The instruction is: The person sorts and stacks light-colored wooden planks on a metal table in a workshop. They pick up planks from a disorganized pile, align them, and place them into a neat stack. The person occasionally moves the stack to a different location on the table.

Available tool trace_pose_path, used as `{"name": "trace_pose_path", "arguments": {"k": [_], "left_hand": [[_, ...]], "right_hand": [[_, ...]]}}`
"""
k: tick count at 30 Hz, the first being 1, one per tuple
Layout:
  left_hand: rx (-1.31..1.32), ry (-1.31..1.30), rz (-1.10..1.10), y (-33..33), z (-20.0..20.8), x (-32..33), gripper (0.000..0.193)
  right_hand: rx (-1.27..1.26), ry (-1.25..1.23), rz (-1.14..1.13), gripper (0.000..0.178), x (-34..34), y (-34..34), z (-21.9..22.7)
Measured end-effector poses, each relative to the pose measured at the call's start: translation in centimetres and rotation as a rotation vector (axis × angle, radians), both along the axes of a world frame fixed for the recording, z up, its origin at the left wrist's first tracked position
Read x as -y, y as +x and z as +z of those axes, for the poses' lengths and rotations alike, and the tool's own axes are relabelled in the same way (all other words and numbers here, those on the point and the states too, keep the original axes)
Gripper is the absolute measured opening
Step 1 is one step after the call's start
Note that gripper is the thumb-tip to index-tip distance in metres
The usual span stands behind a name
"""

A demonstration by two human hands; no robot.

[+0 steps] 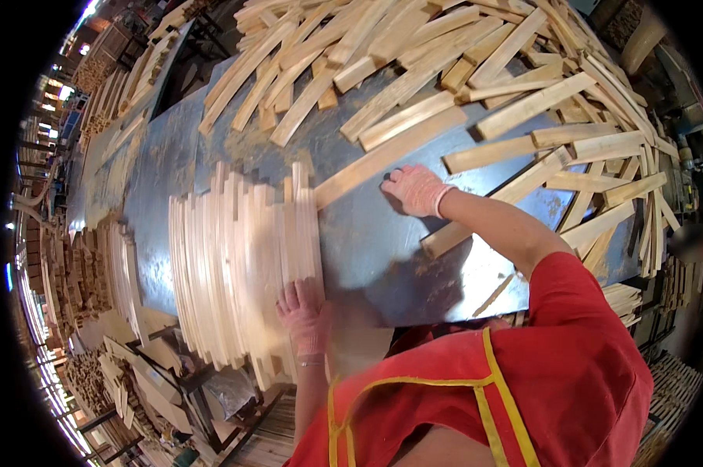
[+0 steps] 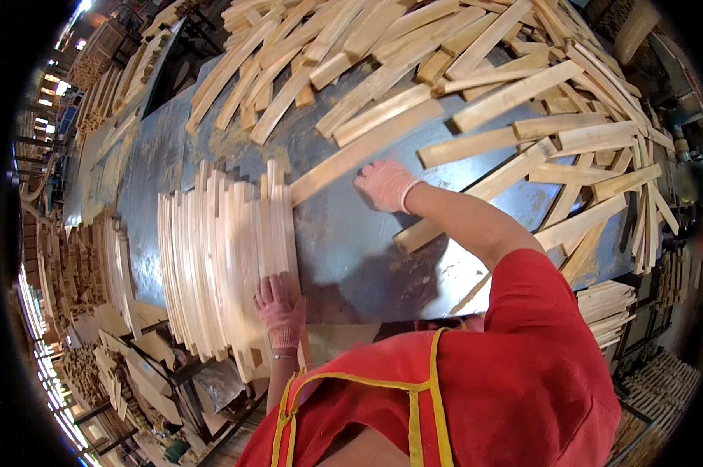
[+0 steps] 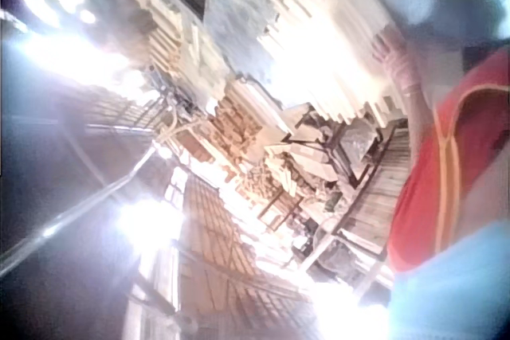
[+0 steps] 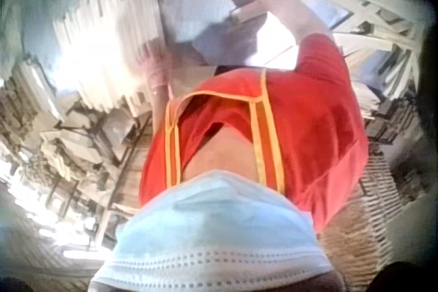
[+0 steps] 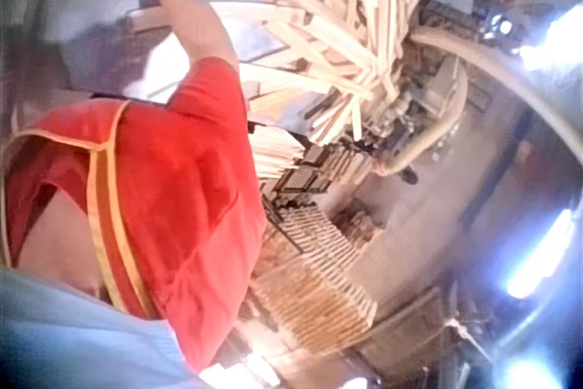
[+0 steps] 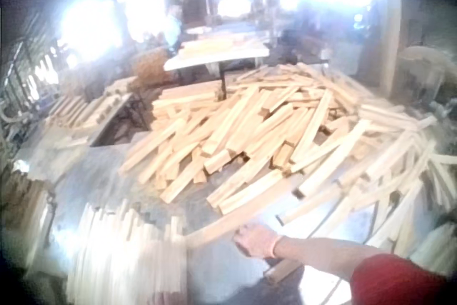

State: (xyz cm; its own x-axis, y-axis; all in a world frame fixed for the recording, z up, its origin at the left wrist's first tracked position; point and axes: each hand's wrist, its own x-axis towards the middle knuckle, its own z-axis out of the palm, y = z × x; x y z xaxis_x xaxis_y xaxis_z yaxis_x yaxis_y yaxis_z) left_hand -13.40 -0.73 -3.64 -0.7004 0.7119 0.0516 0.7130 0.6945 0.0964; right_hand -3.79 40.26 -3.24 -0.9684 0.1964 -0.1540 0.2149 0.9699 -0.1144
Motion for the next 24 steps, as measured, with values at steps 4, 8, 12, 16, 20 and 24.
{"name": "trace_pose_path", "arguments": {"k": [4,8,12,16,20,24], "left_hand": [[-0.132,0.028,-0.06,0.0,-0.2,-0.8,0.071],[-0.143,0.051,-0.101,-0.6,0.0,-1.9,0.056],[-0.196,0.013,-0.119,-0.4,-0.4,-2.4,0.048],[-0.226,-0.043,-0.12,0.6,0.8,-3.0,0.048],[-0.156,-0.05,-0.09,3.1,-0.4,-3.6,0.072],[0.3,0.067,-0.299,10.0,1.7,-13.3,0.079]], "right_hand": [[-0.278,-0.106,0.127,0.046,-2.0,-4.5,0.6],[-0.198,0.045,0.121,0.042,-2.7,-7.6,-1.2],[0.032,-0.031,0.162,0.04,-1.2,-2.4,-0.9],[-0.366,-0.095,0.341,0.029,1.2,8.0,-1.3],[-0.231,-0.263,-0.373,0.048,-5.7,9.6,7.0],[-0.563,-0.116,-1.428,0.095,-14.6,13.6,2.8]]}}
